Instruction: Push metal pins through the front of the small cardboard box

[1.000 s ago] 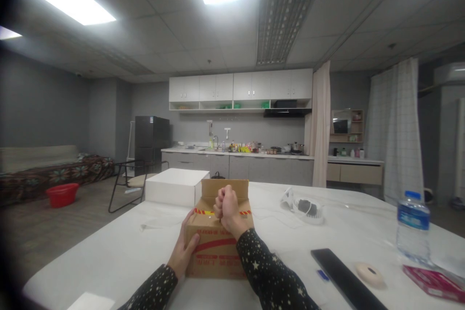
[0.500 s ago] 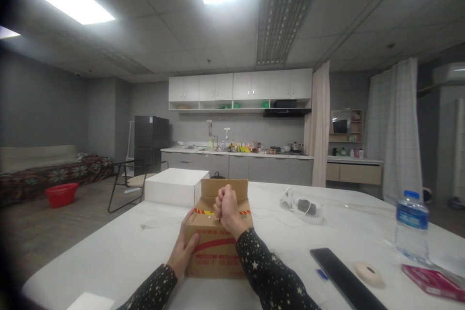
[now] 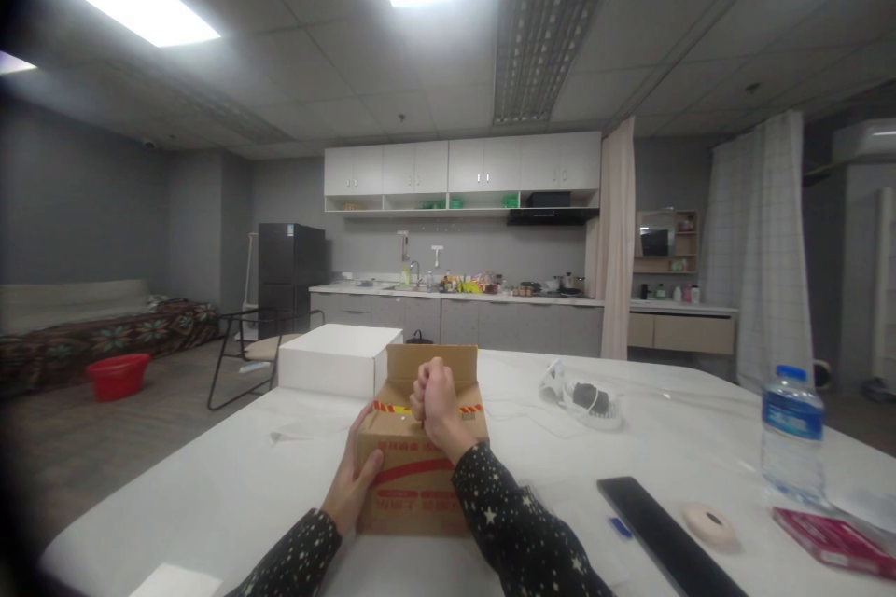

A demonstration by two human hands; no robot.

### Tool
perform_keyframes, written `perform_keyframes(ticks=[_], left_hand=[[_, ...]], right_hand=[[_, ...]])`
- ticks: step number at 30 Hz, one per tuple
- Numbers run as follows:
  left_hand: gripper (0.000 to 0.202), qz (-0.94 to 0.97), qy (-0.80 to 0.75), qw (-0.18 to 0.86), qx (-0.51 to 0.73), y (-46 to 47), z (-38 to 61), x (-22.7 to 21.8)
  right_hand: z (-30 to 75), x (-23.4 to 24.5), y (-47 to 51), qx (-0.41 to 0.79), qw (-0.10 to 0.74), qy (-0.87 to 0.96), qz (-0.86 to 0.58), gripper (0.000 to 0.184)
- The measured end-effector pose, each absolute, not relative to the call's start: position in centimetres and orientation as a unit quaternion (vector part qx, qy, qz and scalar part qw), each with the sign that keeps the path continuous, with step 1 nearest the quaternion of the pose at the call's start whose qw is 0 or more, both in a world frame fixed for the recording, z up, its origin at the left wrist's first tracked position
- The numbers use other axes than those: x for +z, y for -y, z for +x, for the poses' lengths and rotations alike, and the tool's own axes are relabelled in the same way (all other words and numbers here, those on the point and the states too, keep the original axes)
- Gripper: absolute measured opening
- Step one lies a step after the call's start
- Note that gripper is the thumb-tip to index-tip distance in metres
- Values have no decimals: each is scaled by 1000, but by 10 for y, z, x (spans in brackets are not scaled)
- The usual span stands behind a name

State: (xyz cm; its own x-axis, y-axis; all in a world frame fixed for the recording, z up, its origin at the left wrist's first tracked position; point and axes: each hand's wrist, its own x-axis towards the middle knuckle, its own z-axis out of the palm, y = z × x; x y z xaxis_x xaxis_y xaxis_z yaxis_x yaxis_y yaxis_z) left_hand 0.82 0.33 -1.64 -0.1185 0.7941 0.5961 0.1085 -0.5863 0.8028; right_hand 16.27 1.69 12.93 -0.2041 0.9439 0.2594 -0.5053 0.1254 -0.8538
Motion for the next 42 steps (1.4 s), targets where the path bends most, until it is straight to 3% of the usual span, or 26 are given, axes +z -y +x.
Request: perform_keyframes(ticks=[42], left_hand=[[85,623,-365,267,638,-10,2,-24]], right_hand=[[162,131,-11,624,562,484,-246,31]])
